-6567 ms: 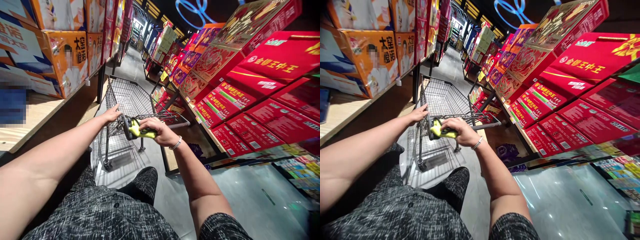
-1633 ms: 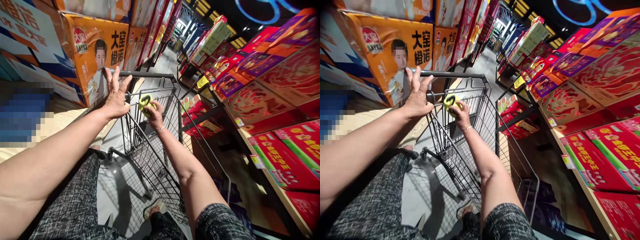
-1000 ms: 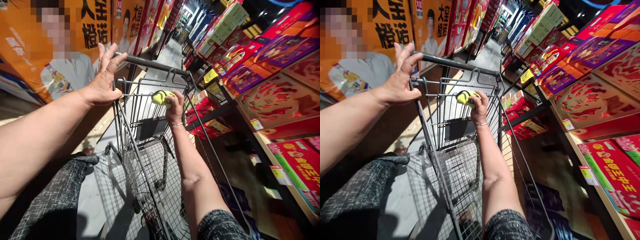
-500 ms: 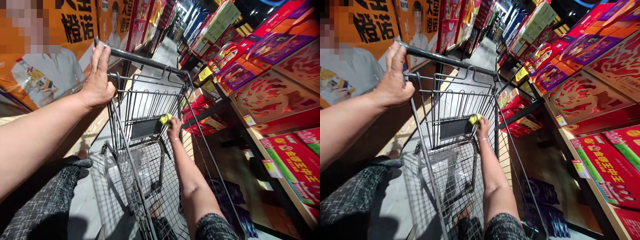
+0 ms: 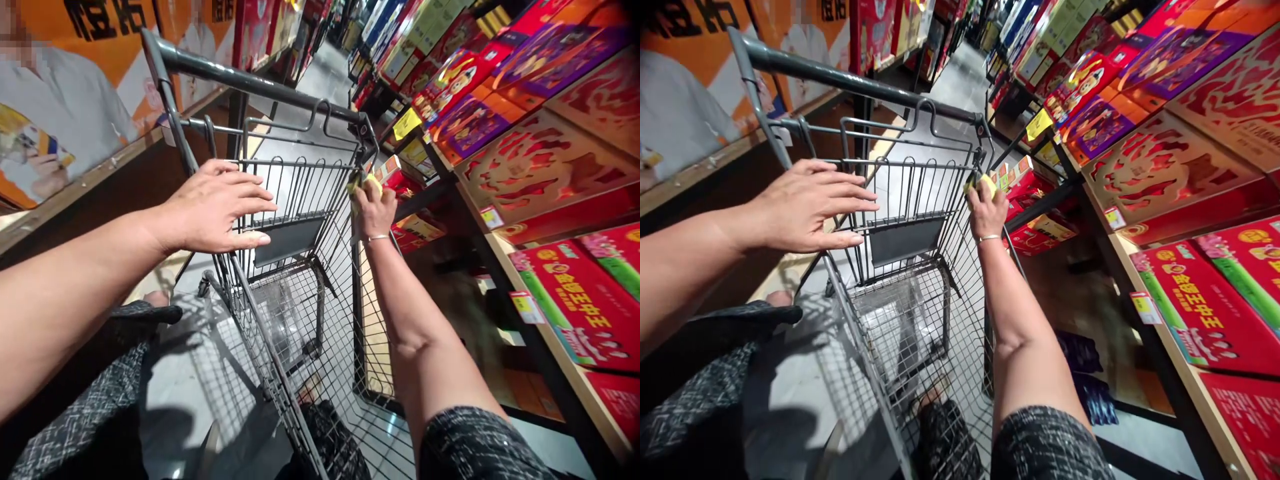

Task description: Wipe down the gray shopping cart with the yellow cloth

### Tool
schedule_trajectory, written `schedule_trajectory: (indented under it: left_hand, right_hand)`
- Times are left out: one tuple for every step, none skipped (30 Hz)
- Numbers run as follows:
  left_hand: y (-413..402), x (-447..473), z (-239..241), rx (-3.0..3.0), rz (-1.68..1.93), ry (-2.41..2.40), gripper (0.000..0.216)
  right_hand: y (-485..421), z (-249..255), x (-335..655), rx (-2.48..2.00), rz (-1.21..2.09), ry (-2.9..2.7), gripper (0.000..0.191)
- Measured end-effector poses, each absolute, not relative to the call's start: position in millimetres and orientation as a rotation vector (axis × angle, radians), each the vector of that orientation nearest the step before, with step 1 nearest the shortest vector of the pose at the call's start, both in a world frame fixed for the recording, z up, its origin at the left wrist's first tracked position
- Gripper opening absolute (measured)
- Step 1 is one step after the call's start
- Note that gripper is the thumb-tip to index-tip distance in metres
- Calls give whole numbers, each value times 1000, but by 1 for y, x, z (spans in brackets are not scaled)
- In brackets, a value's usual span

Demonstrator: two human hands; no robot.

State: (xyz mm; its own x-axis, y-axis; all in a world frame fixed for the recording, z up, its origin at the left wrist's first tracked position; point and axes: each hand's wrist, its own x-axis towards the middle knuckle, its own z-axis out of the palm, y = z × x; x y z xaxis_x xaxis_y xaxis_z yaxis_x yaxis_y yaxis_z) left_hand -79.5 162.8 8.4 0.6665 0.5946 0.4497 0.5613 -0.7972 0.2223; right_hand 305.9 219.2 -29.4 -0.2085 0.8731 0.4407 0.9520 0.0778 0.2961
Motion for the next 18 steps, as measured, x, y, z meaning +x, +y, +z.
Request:
schedule_trajectory:
  left_hand:
    - [163,-80,10,2819,783,960,47]
    - [163,-81,12,2823,773,950,46]
    - [162,-81,14,2823,758,945,45]
    - [162,-81,15,2817,745,946,44]
    - [161,-81,16,2809,736,952,43]
    - [160,-80,16,2797,732,961,42]
    - [160,-80,16,2787,727,971,42]
    - [160,-80,15,2777,726,980,41]
    - [160,-79,14,2774,732,987,40]
    - [160,-79,14,2789,740,992,40]
    - [161,-79,13,2826,740,992,41]
    - [162,-79,12,2873,736,988,42]
    - [163,-79,12,2915,729,986,44]
    - [165,-78,11,2937,722,992,45]
    - [167,-78,11,2932,717,1006,45]
    - [169,-77,10,2905,715,1021,43]
    - [171,-76,10,2870,716,1034,42]
    - [174,-75,9,2841,720,1040,41]
  right_hand:
    - [224,-30,309,-1899,-812,-2202,39]
    - [225,-37,311,-1926,-796,-2240,39]
    - [223,-49,312,-1953,-755,-2292,38]
    - [217,-67,311,-1979,-696,-2350,38]
    - [207,-88,309,-2009,-627,-2398,39]
    - [195,-112,307,-2047,-551,-2431,39]
    - [181,-136,303,-2099,-469,-2448,40]
    - [166,-159,299,-2170,-378,-2451,42]
    - [152,-181,293,-2260,-274,-2442,43]
    - [138,-200,287,-2367,-165,-2409,44]
    - [125,-215,280,-2475,-55,-2352,45]
    - [114,-228,271,-2550,60,-2287,47]
    - [104,-237,261,-2576,165,-2232,48]
    - [95,-243,250,-2554,257,-2200,50]
    - [86,-247,237,-2492,333,-2198,50]
    - [78,-249,222,-2411,392,-2222,49]
    - [70,-250,206,-2311,429,-2291,48]
    - [63,-250,189,-2200,476,-2360,46]
